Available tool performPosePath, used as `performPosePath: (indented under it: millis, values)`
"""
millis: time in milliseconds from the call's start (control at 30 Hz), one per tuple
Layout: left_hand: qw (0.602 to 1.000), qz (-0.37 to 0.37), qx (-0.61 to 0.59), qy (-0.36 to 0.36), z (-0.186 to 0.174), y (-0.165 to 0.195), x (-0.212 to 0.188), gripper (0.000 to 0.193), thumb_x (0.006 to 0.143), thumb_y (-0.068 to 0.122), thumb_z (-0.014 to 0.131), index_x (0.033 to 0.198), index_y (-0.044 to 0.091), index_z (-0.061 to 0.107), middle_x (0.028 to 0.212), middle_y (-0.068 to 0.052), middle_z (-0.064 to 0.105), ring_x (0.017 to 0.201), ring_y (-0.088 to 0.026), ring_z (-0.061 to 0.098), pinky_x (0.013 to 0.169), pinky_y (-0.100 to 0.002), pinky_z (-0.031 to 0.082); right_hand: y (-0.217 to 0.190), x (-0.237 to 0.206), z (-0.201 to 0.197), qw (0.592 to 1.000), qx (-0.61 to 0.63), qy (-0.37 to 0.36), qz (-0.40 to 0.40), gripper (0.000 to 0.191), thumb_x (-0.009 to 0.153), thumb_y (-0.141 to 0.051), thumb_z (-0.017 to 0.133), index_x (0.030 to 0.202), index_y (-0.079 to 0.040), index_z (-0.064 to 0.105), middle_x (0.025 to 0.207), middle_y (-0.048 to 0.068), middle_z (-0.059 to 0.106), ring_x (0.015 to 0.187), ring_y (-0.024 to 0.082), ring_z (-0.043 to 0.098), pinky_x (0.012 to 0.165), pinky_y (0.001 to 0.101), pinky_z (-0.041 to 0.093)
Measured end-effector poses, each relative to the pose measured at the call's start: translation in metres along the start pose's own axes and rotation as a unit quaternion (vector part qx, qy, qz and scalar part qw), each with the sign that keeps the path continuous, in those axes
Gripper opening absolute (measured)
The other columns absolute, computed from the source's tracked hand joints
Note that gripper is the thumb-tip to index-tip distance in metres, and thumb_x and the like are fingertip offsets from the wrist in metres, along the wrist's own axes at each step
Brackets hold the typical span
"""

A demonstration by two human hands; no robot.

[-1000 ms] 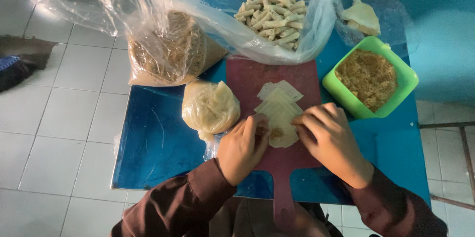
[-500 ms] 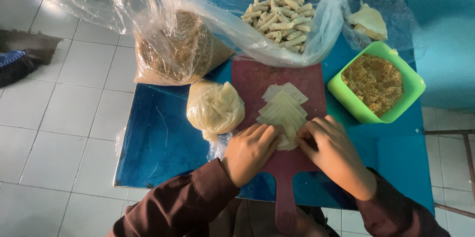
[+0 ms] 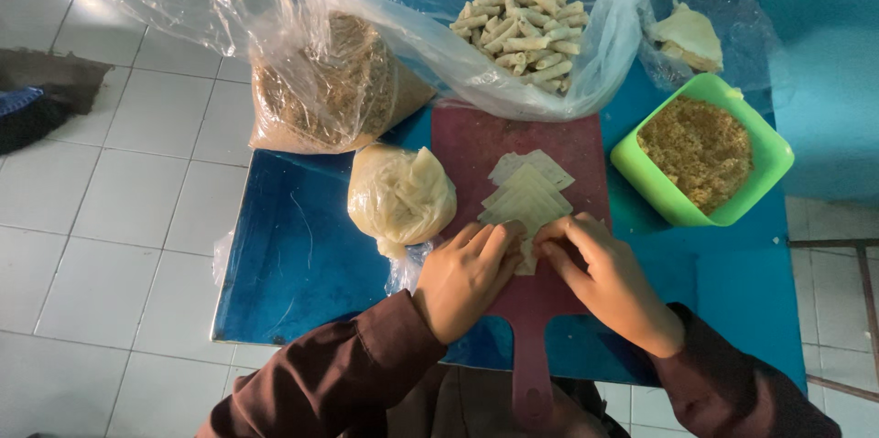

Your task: The person pinches off pieces of soft dough and folds and presses them into flat layered shapes, arranging the folded pieces in an overlapping pattern on a pink paddle board. A bowl of brown sugar and a bag of already shaped dough pieces sit on the table nearby.

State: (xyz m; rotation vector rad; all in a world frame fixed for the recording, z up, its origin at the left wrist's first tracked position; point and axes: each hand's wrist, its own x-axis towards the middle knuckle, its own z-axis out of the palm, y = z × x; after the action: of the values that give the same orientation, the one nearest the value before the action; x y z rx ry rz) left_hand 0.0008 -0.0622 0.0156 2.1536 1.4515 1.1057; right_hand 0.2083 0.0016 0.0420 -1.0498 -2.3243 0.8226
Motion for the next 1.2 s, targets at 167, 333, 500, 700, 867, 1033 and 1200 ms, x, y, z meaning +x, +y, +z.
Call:
performPosePath:
  millis: [167,333,500,700,867,1033,1200]
  values:
    - [1.000,-0.010,0.000,-0.005,0.000,0.001,0.001,0.030,0.096,0.015,0.068,0.122,0.005,0.058,0.103,-0.009,0.067,0.094,-0.029,0.067,0.073,-0.037,0.057,0.002,-0.001,0.005,1.000,-0.023,0.004,-0.015,0.022,0.079,-0.003,0.077,0.099,-0.008,0.068,0.094,0.008,0.068,0.088,0.026,0.067,0.074,0.0344,0.053]
    - [1.000,-0.015,-0.016,0.002,-0.002,0.002,0.002,0.028,0.096,0.013,0.068,0.121,0.005,0.058,0.106,-0.009,0.068,0.096,-0.029,0.068,0.074,-0.037,0.057,0.004,-0.003,0.007,0.993,-0.070,0.032,-0.088,0.024,0.078,-0.004,0.079,0.100,-0.006,0.067,0.098,0.007,0.069,0.092,0.029,0.065,0.080,0.0383,0.050]
    - [1.000,-0.009,-0.014,0.013,-0.001,0.002,0.001,0.028,0.096,0.015,0.069,0.120,0.004,0.057,0.107,-0.009,0.069,0.097,-0.029,0.068,0.075,-0.037,0.058,0.005,-0.007,0.007,0.988,-0.078,0.041,-0.128,0.027,0.080,-0.004,0.078,0.106,-0.007,0.069,0.106,0.006,0.070,0.098,0.027,0.065,0.085,0.0379,0.051]
    - [0.999,-0.017,0.027,-0.039,-0.002,-0.002,-0.001,0.026,0.097,0.017,0.071,0.116,0.004,0.059,0.104,-0.010,0.064,0.096,-0.028,0.066,0.074,-0.038,0.057,0.006,-0.009,0.002,0.963,-0.155,0.027,-0.218,0.035,0.078,-0.002,0.075,0.112,-0.005,0.072,0.110,0.007,0.068,0.100,0.025,0.063,0.089,0.0411,0.049]
    - [0.994,0.077,0.031,-0.075,-0.017,-0.016,-0.001,0.028,0.084,0.011,0.072,0.110,0.008,0.064,0.114,-0.005,0.065,0.102,-0.025,0.066,0.076,-0.035,0.059,0.005,-0.010,-0.001,0.955,-0.182,-0.012,-0.233,0.042,0.074,-0.002,0.073,0.115,-0.003,0.071,0.111,0.006,0.067,0.095,0.024,0.061,0.085,0.0413,0.047]
    - [0.991,0.118,0.014,-0.053,-0.021,-0.020,0.000,0.025,0.086,0.015,0.075,0.109,0.012,0.067,0.115,0.000,0.066,0.101,-0.021,0.067,0.074,-0.032,0.059,0.005,-0.008,0.001,0.960,-0.163,0.004,-0.229,0.037,0.077,-0.002,0.075,0.114,-0.005,0.070,0.112,0.003,0.066,0.098,0.023,0.062,0.088,0.0404,0.048]
    - [0.985,0.145,0.088,-0.021,-0.014,-0.020,0.002,0.021,0.087,0.013,0.070,0.108,0.014,0.067,0.110,0.002,0.068,0.096,-0.017,0.068,0.069,-0.030,0.059,0.005,-0.004,0.000,0.965,-0.139,0.004,-0.222,0.036,0.075,-0.006,0.078,0.110,-0.006,0.069,0.111,0.005,0.066,0.100,0.024,0.063,0.090,0.0413,0.047]
